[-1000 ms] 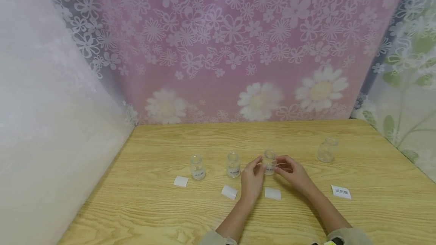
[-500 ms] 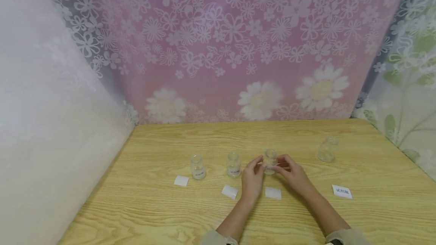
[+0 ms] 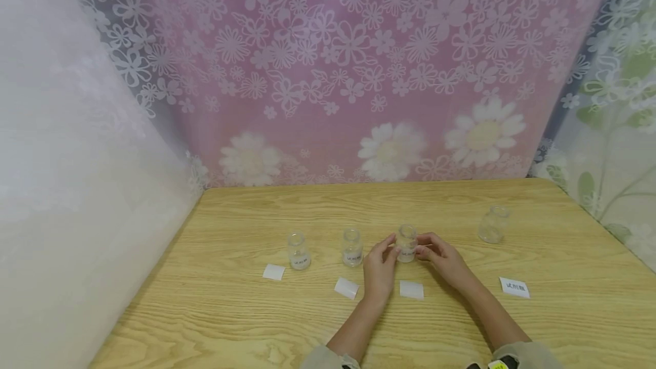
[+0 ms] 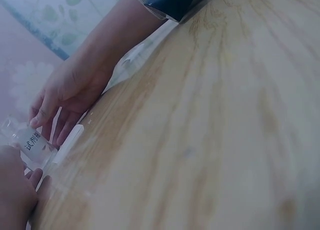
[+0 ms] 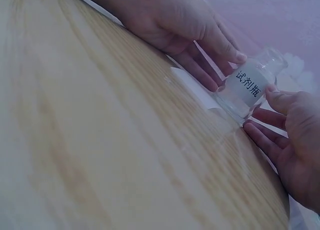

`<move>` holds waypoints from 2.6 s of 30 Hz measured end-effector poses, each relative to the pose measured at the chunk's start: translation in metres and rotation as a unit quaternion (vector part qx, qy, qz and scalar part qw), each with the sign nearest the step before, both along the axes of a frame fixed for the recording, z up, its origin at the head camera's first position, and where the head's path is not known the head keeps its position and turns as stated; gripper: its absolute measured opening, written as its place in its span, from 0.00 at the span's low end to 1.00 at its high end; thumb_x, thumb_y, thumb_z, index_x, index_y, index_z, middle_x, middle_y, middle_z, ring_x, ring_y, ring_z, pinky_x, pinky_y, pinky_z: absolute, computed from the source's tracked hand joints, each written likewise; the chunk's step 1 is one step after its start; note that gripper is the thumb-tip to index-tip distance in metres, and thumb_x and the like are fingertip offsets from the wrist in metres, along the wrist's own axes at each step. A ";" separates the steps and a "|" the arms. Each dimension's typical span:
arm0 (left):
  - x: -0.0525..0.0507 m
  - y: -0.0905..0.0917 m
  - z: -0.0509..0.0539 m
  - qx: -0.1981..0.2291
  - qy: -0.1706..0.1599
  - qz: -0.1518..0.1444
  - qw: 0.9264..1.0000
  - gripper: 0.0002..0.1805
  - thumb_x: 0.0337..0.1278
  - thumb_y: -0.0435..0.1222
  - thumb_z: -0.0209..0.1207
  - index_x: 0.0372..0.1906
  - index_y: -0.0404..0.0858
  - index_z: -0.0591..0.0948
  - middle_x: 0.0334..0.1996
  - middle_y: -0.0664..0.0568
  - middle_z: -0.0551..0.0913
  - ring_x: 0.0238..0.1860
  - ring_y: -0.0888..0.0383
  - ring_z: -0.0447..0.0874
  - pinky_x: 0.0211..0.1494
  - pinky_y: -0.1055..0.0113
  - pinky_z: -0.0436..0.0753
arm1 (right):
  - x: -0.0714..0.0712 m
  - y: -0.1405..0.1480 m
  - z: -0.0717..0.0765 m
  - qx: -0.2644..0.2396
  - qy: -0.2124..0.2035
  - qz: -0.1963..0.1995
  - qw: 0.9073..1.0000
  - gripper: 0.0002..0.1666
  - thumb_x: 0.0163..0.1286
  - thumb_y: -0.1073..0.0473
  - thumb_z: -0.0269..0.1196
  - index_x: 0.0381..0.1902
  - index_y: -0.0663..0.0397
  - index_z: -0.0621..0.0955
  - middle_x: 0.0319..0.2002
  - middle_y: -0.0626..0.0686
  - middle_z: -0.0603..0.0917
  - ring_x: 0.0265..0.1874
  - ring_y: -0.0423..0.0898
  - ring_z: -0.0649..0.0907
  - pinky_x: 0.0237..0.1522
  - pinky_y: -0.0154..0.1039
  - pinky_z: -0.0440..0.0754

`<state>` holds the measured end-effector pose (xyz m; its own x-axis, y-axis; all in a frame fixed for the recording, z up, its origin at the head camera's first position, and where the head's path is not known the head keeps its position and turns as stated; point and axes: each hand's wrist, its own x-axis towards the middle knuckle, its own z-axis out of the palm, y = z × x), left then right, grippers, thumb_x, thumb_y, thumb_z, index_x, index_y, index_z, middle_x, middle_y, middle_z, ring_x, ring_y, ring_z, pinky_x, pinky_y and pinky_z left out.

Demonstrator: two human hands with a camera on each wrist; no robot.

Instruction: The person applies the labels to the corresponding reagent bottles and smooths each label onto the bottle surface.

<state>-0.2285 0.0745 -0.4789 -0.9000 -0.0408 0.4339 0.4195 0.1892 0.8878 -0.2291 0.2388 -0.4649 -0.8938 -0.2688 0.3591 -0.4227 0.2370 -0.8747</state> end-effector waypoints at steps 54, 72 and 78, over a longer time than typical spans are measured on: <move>0.002 0.000 0.002 -0.005 0.007 -0.006 1.000 0.16 0.56 0.29 0.59 0.51 0.33 0.79 0.44 0.51 0.81 0.41 0.60 0.80 0.41 0.72 0.78 | 0.004 -0.009 0.000 0.084 0.055 -0.088 0.991 0.16 0.65 0.67 0.59 0.49 0.70 0.71 0.43 0.62 0.78 0.40 0.55 0.79 0.40 0.40 0.79; 0.003 0.000 0.003 0.013 -0.006 -0.009 1.000 0.15 0.56 0.32 0.60 0.49 0.34 0.80 0.43 0.50 0.82 0.40 0.60 0.80 0.41 0.71 0.78 | 0.007 -0.021 -0.003 0.139 0.088 -0.125 0.978 0.23 0.58 0.64 0.66 0.47 0.69 0.69 0.38 0.59 0.78 0.36 0.53 0.80 0.38 0.41 0.80; 0.003 0.001 0.004 0.009 -0.006 -0.001 1.000 0.15 0.56 0.32 0.60 0.49 0.34 0.79 0.43 0.52 0.82 0.39 0.61 0.80 0.41 0.72 0.78 | 0.003 -0.011 -0.005 0.137 0.103 -0.095 0.981 0.18 0.60 0.70 0.61 0.47 0.70 0.70 0.41 0.61 0.78 0.39 0.57 0.80 0.39 0.46 0.79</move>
<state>-0.2256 0.0751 -0.4747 -0.9053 -0.0461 0.4223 0.4093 0.1715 0.8961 -0.2259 0.2277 -0.4698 -0.8530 -0.2158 0.4752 -0.5092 0.5434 -0.6674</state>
